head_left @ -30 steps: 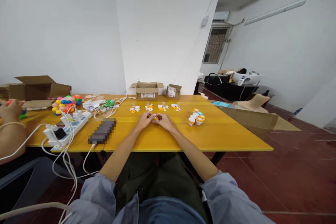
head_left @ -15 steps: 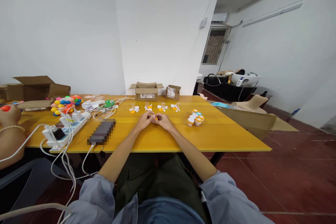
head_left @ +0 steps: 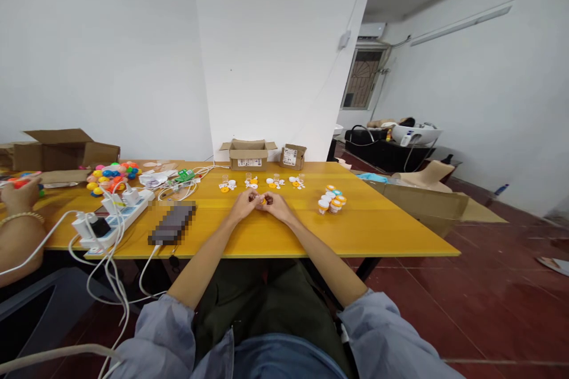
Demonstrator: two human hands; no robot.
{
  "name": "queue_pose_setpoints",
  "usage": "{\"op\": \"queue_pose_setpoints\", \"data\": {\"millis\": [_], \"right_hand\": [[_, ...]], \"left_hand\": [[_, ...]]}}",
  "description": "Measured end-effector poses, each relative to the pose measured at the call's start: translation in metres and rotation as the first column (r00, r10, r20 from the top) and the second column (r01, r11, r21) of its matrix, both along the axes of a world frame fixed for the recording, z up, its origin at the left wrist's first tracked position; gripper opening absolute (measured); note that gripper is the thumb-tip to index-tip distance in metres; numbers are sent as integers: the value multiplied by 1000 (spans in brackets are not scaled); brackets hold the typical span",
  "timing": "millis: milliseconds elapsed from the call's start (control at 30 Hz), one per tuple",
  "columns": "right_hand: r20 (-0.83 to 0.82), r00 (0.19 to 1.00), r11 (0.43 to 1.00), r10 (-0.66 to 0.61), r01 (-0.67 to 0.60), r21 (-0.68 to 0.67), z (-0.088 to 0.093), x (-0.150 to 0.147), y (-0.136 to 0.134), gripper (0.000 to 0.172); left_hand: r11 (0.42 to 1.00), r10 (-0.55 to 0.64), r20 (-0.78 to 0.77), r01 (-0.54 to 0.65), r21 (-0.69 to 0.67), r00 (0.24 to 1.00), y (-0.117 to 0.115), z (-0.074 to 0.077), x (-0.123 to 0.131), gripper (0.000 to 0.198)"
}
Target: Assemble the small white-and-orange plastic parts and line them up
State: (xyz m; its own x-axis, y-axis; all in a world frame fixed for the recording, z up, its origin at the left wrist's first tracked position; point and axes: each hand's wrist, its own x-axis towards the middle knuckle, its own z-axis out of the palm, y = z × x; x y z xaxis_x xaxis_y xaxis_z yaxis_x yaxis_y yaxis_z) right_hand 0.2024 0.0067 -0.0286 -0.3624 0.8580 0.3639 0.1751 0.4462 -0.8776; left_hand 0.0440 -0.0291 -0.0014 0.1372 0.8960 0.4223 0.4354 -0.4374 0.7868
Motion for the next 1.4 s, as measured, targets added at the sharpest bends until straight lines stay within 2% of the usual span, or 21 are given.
{"op": "queue_pose_setpoints", "data": {"millis": [133,333,533,767,1000,1167,1233,1400], "right_hand": [[16,1000,1000,-10,10,0,2,0,-1,28],[-33,999,1000,-20,19,-11,4,0,-1,27],[-8,1000,1000,-5,5,16,4,-1,-4,28],[-57,998,1000,-8,7,-8,3,1,0,27],[3,1000,1000,-12,12,17,3,0,-3,28],[-32,999,1000,-14,14,8,2,1,0,29],[-42,999,1000,-2,2,2,2,0,0,30],[-16,1000,1000,1,-1,-6,7,-1,-6,31]], "left_hand": [[998,59,-19,-59,-2,998,-1,0,0,36],[998,-61,29,62,-15,998,-2,2,2,32],[998,51,1,-50,-27,999,-1,0,-1,39],[993,-115,73,115,9,991,1,0,-1,34],[1000,19,42,-18,-20,999,1,-1,-1,39],[997,-71,38,71,0,997,2,-2,-1,34],[998,-69,40,69,10,997,3,-3,-1,32],[998,62,7,-62,7,998,4,-3,-2,37]]}}
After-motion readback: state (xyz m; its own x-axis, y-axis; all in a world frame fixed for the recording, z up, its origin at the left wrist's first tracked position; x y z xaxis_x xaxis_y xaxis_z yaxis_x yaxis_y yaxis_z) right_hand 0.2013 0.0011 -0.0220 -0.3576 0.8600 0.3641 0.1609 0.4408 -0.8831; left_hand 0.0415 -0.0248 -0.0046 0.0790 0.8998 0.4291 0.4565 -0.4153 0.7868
